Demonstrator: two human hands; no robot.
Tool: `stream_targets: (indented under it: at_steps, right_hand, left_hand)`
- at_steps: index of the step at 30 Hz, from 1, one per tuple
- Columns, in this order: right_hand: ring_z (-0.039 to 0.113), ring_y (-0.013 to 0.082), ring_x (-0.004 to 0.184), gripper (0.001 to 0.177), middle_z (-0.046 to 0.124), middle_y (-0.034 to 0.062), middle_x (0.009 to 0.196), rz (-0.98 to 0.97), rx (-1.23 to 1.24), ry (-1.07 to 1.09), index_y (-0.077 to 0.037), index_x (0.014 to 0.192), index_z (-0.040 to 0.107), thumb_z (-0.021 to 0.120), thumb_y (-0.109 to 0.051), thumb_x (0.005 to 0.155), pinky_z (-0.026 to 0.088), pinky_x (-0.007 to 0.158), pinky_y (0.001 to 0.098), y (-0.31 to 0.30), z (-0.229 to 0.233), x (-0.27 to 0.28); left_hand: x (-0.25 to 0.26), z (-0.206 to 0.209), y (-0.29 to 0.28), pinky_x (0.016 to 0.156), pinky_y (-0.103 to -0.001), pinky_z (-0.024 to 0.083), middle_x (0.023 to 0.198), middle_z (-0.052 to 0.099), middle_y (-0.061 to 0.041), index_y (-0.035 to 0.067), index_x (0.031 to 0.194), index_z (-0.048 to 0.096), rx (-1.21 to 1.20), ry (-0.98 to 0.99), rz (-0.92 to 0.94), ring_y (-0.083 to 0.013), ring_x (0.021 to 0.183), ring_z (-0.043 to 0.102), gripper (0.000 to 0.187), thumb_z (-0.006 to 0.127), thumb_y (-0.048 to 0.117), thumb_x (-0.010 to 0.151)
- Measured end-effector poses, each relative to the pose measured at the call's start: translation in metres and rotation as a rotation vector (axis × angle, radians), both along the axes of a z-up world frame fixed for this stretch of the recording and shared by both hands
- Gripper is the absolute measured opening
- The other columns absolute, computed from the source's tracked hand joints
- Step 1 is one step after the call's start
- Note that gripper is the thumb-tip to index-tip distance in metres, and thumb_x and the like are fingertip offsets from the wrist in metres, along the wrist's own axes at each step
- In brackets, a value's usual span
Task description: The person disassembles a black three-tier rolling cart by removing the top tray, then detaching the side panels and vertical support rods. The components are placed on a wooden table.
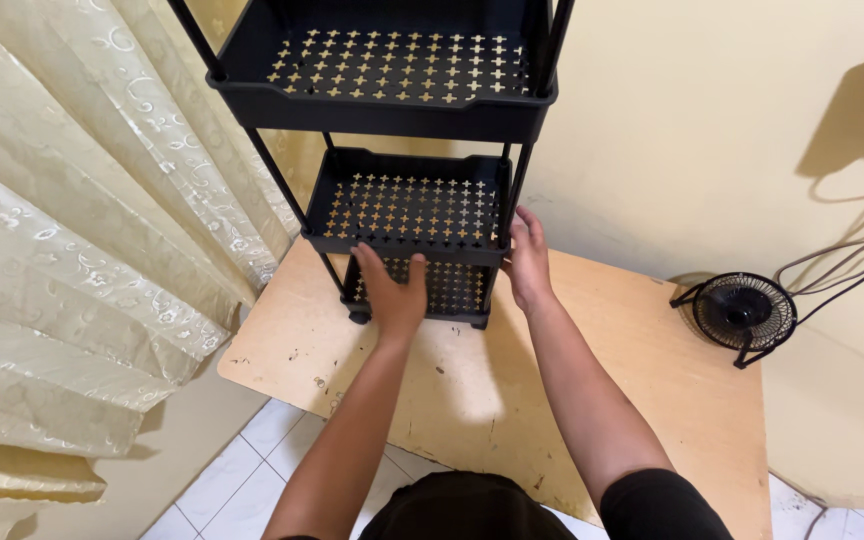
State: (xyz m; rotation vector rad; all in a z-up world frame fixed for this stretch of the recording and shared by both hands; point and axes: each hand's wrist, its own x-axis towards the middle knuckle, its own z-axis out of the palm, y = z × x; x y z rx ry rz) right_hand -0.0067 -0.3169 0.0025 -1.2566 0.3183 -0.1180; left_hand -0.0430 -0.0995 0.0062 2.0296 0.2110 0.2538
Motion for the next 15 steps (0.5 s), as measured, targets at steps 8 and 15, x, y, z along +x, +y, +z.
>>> stream_targets:
  at_steps: [8, 15]
  right_hand:
    - [0.067, 0.0147, 0.088, 0.048, 0.068, 0.0073, 0.112, 0.033, 0.007, -0.006, -0.017, 0.151, 0.045, 0.049, -0.019, 0.103, 0.059, 0.077, 0.0362, 0.011, 0.010, -0.015]
    - [0.061, 0.0113, 0.078, 0.051, 0.062, 0.0031, 0.093, 0.037, -0.106, 0.027, -0.017, 0.147, 0.040, 0.060, -0.026, 0.101, 0.057, 0.072, 0.0320, 0.037, 0.008, -0.038]
  left_hand:
    - [0.015, -0.012, -0.009, 0.125, -0.046, 0.019, 0.171, -0.008, -0.026, 0.000, 0.162, -0.005, -0.040, -0.063, -0.028, -0.0421, 0.158, 0.008, 0.103, 0.051, 0.059, 0.099]
    - [0.033, -0.022, 0.014, 0.128, -0.042, 0.015, 0.171, 0.002, -0.029, -0.005, 0.162, 0.001, -0.023, -0.229, -0.032, -0.0420, 0.160, 0.007, 0.098, 0.060, 0.043, 0.101]
